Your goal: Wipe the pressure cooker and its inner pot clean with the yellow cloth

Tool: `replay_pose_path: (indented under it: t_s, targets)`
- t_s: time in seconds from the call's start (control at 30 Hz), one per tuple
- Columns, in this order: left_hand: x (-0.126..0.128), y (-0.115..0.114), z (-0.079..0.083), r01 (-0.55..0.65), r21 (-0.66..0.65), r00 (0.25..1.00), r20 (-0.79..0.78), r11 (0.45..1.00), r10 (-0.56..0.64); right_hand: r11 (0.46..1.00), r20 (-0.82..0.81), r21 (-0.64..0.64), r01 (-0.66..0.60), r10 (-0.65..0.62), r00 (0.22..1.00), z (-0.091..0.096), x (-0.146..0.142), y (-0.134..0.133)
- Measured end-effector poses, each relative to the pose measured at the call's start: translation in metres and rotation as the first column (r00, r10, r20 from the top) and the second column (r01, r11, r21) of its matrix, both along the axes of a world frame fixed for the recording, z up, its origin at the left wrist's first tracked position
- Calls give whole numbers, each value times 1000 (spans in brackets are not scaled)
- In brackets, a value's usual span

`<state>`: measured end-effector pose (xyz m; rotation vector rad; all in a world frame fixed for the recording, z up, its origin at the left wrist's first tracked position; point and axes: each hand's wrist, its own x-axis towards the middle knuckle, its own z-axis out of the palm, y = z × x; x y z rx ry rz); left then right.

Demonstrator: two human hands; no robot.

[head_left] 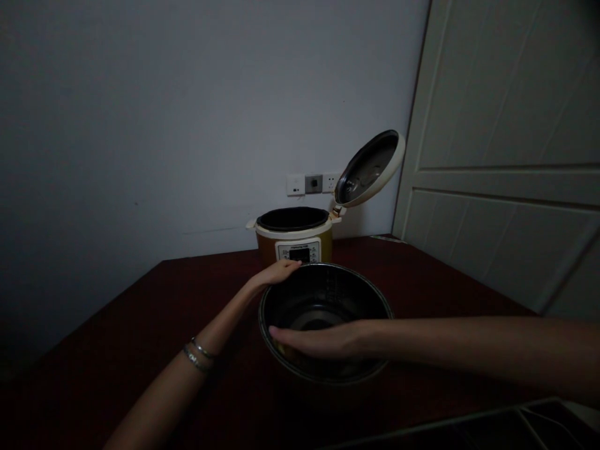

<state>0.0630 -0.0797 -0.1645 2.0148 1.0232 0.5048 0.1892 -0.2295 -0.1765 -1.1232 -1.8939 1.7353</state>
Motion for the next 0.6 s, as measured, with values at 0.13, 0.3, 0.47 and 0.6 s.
replay_pose_path:
  t_s: [0.13, 0.3, 0.47, 0.6]
  targets:
    - [0, -4, 2, -16, 45, 1000, -3, 999, 16, 952, -63, -303, -49, 31, 998, -9, -16, 18]
    - [-6, -20, 33, -6, 367, 976, -200, 930, 85, 880, -126, -462, -109, 56, 990, -1, -12, 26]
    - [-23, -74, 79, 114, 541, 977, -212, 833, 4, 871, -197, -485, -76, -25, 980, -3, -10, 27]
    - [-37, -112, 94, 416, 178, 840, -451, 892, -302, 872, -275, -487, -50, -99, 956, 0, -9, 25]
